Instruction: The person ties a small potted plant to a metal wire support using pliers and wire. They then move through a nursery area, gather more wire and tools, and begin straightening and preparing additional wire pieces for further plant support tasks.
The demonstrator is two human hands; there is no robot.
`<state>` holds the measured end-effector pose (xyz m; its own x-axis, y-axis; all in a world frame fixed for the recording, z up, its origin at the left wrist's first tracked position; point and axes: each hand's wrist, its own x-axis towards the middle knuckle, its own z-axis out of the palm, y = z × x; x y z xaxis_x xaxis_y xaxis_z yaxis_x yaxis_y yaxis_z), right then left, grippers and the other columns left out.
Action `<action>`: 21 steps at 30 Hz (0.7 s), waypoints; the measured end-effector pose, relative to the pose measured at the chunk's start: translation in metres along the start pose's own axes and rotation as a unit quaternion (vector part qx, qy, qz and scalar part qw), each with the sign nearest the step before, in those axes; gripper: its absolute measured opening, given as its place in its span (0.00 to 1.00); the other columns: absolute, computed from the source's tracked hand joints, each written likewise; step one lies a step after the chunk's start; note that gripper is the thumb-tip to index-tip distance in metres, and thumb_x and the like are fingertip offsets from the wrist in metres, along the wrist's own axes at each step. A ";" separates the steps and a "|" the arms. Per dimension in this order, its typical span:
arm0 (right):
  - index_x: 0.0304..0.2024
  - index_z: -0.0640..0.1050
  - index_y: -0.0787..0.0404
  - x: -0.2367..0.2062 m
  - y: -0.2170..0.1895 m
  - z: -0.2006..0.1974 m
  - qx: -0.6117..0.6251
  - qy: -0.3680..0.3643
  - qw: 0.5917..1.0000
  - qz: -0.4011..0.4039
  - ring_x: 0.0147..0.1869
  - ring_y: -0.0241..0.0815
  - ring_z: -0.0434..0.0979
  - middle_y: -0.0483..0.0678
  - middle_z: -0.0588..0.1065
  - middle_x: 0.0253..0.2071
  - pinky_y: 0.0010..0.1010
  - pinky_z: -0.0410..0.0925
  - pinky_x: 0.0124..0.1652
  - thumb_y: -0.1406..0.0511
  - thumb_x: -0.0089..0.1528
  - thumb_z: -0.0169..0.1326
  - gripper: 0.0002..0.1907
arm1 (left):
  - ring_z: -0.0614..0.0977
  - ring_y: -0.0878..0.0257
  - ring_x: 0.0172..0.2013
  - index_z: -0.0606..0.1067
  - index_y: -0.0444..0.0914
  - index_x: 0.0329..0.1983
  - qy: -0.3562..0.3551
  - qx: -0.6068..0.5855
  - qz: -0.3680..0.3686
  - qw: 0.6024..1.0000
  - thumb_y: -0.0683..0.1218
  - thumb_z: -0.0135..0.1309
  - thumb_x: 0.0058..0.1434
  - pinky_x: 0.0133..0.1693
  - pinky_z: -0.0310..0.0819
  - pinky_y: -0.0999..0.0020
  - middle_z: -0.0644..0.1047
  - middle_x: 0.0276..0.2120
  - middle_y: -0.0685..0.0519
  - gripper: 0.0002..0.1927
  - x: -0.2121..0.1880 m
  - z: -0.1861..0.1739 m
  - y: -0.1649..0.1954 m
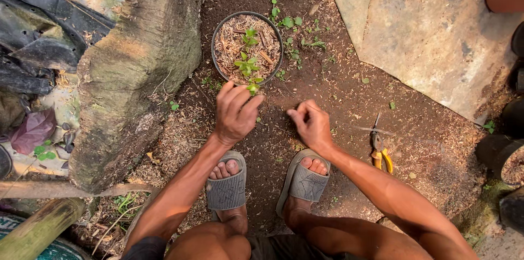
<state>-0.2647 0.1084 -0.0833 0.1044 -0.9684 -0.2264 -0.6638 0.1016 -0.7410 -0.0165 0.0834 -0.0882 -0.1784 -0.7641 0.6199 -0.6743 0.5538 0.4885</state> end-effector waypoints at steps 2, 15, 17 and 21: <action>0.41 0.69 0.65 0.003 0.010 -0.010 0.043 0.089 0.991 0.094 0.30 0.33 0.69 0.44 0.71 0.27 0.28 0.68 0.31 0.63 0.65 0.64 0.17 | 0.74 0.56 0.57 0.72 0.40 0.57 0.037 -0.026 -0.011 0.999 0.32 0.54 0.66 0.65 0.70 0.56 0.73 0.55 0.48 0.18 -0.009 -0.005 -0.014; 0.38 0.83 0.66 0.064 0.014 -0.056 -0.112 0.067 0.991 -0.023 0.31 0.41 0.80 0.54 0.81 0.33 0.33 0.74 0.31 0.70 0.67 0.57 0.06 | 0.79 0.55 0.55 0.81 0.42 0.44 -0.126 0.082 0.004 0.989 0.36 0.58 0.62 0.58 0.74 0.54 0.81 0.45 0.54 0.11 0.060 -0.075 -0.048; 0.39 0.82 0.65 0.055 0.011 -0.058 -0.105 -0.003 0.994 0.034 0.27 0.39 0.80 0.52 0.81 0.32 0.31 0.74 0.26 0.70 0.68 0.54 0.06 | 0.79 0.57 0.51 0.81 0.44 0.42 -0.121 0.092 0.023 0.988 0.38 0.60 0.63 0.55 0.74 0.55 0.80 0.41 0.55 0.08 0.056 -0.063 -0.037; 0.38 0.81 0.65 0.034 -0.007 -0.053 -0.023 -0.116 0.993 0.021 0.29 0.34 0.81 0.50 0.82 0.32 0.26 0.75 0.27 0.70 0.65 0.57 0.04 | 0.77 0.60 0.42 0.81 0.42 0.42 -0.138 0.059 -0.025 0.988 0.41 0.63 0.66 0.44 0.71 0.61 0.78 0.34 0.54 0.04 0.042 -0.022 -0.003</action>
<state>-0.2957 0.0624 -0.0520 0.2399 -0.8850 -0.3991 -0.7034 0.1249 -0.6997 -0.0062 0.0568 -0.0503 -0.3206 -0.8592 0.3988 -0.7631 0.4837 0.4286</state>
